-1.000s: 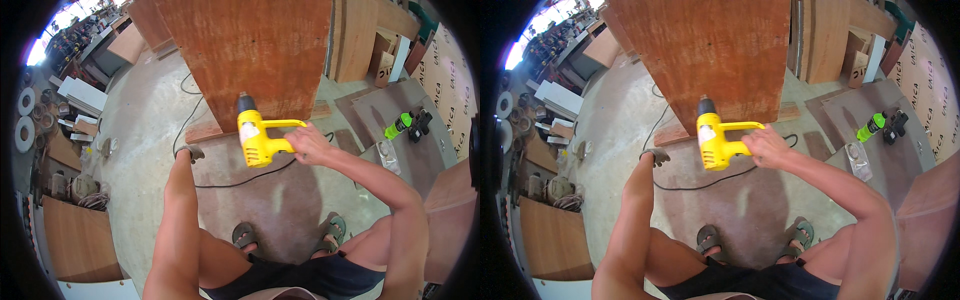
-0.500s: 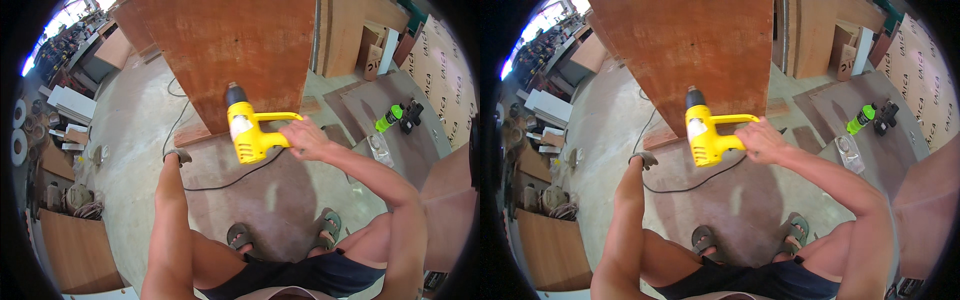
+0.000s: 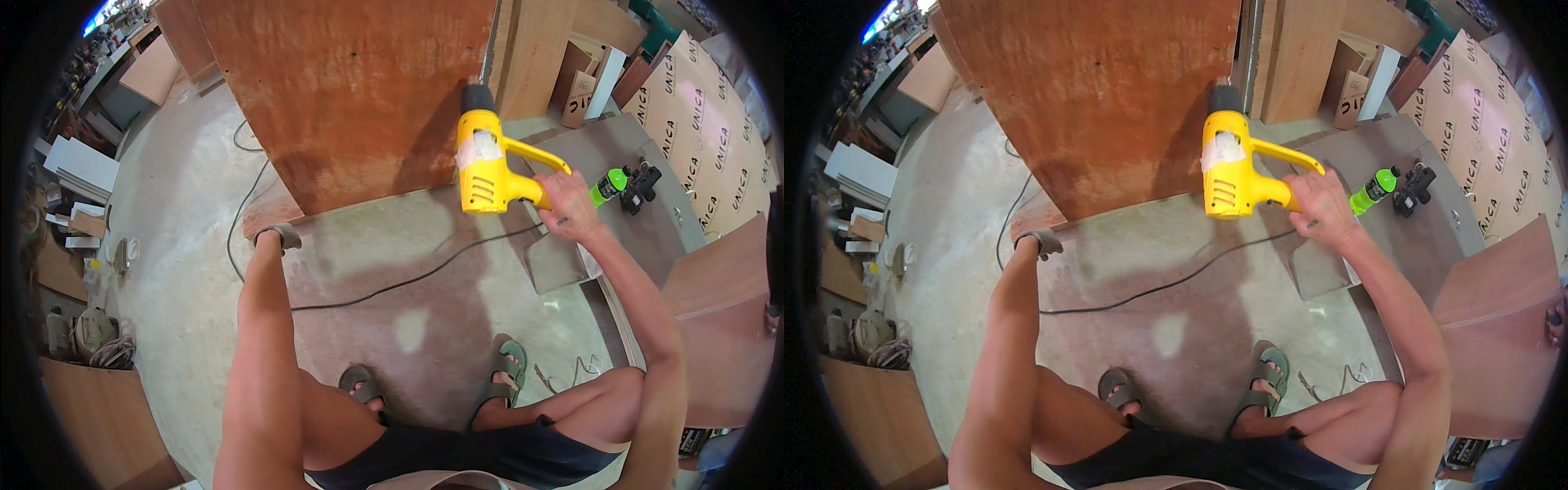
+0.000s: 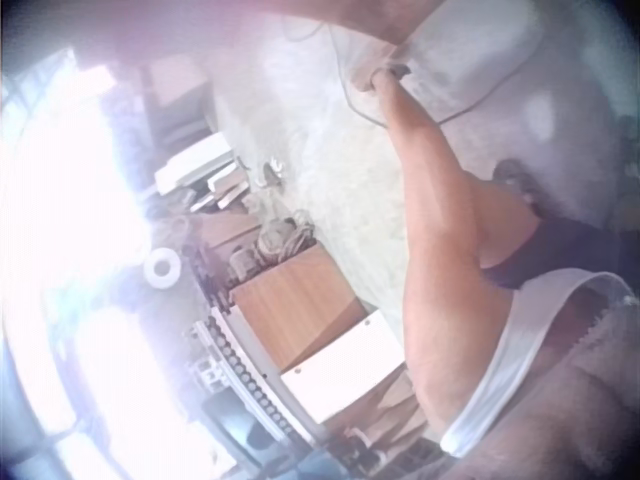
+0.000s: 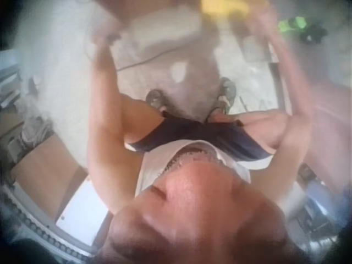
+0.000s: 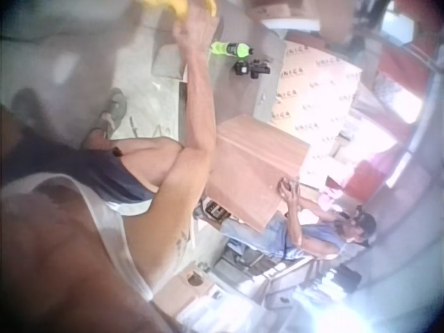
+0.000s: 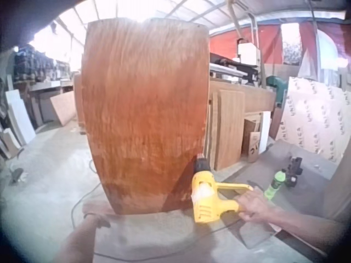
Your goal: The person uses a yellow heat gun to apply heat to the edges and surfaces of a wooden cabinet component. They move the heat gun along the edges and sides while occasionally adjusting their position and handling the cabinet with a gloved hand.
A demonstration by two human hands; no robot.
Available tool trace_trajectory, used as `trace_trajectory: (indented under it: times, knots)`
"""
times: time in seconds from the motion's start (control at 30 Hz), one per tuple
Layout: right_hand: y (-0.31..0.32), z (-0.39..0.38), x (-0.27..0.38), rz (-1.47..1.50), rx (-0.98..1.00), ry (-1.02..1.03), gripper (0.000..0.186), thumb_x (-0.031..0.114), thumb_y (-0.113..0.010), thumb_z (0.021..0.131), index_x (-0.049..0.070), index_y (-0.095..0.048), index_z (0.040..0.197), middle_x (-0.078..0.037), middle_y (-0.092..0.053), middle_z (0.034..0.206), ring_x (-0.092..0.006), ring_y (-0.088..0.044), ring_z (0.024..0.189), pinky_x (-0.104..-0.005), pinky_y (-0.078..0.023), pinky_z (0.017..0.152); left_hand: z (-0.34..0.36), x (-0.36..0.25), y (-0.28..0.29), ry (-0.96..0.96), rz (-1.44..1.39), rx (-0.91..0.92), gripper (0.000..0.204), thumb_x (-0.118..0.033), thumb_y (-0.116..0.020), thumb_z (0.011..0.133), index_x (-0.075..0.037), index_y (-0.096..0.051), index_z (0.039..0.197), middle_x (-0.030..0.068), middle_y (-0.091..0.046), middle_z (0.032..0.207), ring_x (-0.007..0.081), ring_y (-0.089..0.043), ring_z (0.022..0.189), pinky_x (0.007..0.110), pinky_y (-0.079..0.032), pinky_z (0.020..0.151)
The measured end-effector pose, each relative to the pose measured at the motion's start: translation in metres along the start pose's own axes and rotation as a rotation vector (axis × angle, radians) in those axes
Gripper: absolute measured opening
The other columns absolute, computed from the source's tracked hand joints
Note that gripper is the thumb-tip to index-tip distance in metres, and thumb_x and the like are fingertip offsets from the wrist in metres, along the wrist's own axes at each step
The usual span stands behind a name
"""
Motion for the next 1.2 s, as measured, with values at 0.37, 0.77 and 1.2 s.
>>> trace_trajectory:
  times: [0.37, 0.77, 1.2]
  knots:
    - [0.002, 0.001, -0.012, 0.107, 0.04, 0.044, 0.042, 0.011, -0.067, 0.06, 0.008, -0.06, 0.101, -0.012, -0.062, 0.08, -0.0325, -0.061, 0.08, -0.0433, -0.043, 0.075, 0.01, 0.02, -0.008, 0.003, -0.059, -0.006, 0.048, -0.03, -0.067, 0.087, 0.002, -0.061, 0.122, 0.0146, -0.065, 0.12, 0.0271, -0.071, 0.093, 0.043, -0.057, 0.074]
    - [-0.035, -0.015, 0.02, 0.118, 0.316, 0.205, 0.033, 0.012, -0.067, 0.057, 0.009, -0.059, 0.089, -0.008, -0.061, 0.074, -0.0289, -0.061, 0.077, -0.0426, -0.042, 0.074, 0.016, 0.034, -0.009, 0.001, -0.063, -0.011, 0.053, -0.029, -0.067, 0.085, 0.005, -0.059, 0.124, 0.0173, -0.065, 0.122, 0.0282, -0.071, 0.091, 0.041, -0.057, 0.077]
    - [0.046, 0.08, 0.031, 0.151, -0.166, 0.106, 0.044, 0.007, -0.067, 0.056, 0.007, -0.062, 0.1, -0.009, -0.063, 0.082, -0.029, -0.061, 0.08, -0.0397, -0.042, 0.072, 0.02, 0.019, -0.015, -0.011, -0.036, 0.002, 0.053, -0.032, -0.067, 0.084, 0.0, -0.061, 0.126, 0.0149, -0.063, 0.128, 0.0273, -0.071, 0.096, 0.041, -0.055, 0.082]
Point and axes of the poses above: each hand's wrist, its own z-axis towards the middle knuckle, its own y-axis out of the back of the hand, x = y × z, the point moved 3 cm from there along z, towards the middle knuckle
